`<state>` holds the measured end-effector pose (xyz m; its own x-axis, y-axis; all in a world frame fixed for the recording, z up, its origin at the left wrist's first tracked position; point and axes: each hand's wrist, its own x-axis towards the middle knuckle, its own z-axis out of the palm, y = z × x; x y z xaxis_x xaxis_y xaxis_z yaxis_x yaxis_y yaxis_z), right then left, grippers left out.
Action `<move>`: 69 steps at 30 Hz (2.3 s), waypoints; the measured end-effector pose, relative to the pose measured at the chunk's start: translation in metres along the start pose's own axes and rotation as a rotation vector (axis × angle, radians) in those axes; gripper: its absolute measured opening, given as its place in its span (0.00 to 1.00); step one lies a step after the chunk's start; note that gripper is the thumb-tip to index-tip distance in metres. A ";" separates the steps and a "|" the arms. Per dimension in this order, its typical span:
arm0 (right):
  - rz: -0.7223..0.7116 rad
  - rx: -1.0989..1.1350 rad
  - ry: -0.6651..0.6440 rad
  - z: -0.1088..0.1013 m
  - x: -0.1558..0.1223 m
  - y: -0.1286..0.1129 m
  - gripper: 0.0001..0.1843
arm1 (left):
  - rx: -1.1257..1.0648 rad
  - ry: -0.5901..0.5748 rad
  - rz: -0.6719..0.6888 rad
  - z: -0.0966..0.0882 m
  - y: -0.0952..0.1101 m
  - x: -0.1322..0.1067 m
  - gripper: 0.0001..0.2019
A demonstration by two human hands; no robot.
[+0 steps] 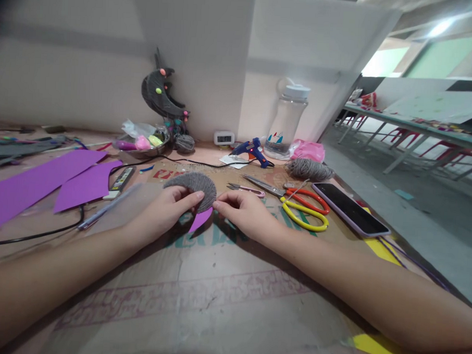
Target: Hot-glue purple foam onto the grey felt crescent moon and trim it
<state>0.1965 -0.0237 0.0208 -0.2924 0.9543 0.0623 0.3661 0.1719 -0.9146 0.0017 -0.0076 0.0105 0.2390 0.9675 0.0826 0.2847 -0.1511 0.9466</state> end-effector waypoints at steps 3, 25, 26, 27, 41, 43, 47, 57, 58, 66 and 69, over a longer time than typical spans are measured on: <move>-0.022 0.004 0.007 0.002 -0.002 -0.001 0.13 | 0.009 -0.013 0.006 -0.001 -0.001 0.001 0.18; -0.058 0.024 0.126 -0.003 0.000 0.008 0.20 | -0.078 -0.154 0.164 -0.001 0.001 0.000 0.18; -0.062 0.008 0.140 -0.004 0.001 0.010 0.20 | -0.096 -0.176 0.175 -0.001 0.001 0.000 0.19; -0.065 -0.005 0.147 -0.006 0.001 0.011 0.20 | -0.100 -0.191 0.169 -0.001 0.001 0.000 0.19; -0.145 -0.146 0.167 -0.005 -0.002 0.006 0.15 | -0.130 -0.159 0.077 0.001 -0.001 0.004 0.04; -0.147 -0.140 0.169 -0.006 -0.001 0.007 0.15 | -0.195 -0.143 0.047 0.002 -0.001 0.005 0.03; -0.146 -0.104 0.169 -0.005 0.000 0.009 0.16 | -0.145 -0.156 0.035 0.000 -0.003 0.004 0.08; -0.123 -0.085 0.180 -0.006 -0.002 0.006 0.16 | -0.202 -0.114 -0.008 -0.001 -0.009 0.006 0.10; -0.124 -0.085 0.178 -0.006 -0.002 0.006 0.16 | -0.207 -0.105 0.001 -0.001 -0.009 0.007 0.09; -0.163 -0.096 0.175 -0.007 0.000 0.008 0.15 | -0.171 -0.138 0.036 -0.001 -0.007 0.004 0.09; -0.169 -0.130 0.178 -0.007 0.000 0.009 0.15 | -0.104 -0.164 0.031 -0.002 -0.005 0.002 0.13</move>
<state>0.2056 -0.0203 0.0157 -0.2035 0.9353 0.2896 0.4385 0.3515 -0.8271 -0.0011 -0.0041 0.0064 0.3968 0.9153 0.0682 0.1798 -0.1504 0.9721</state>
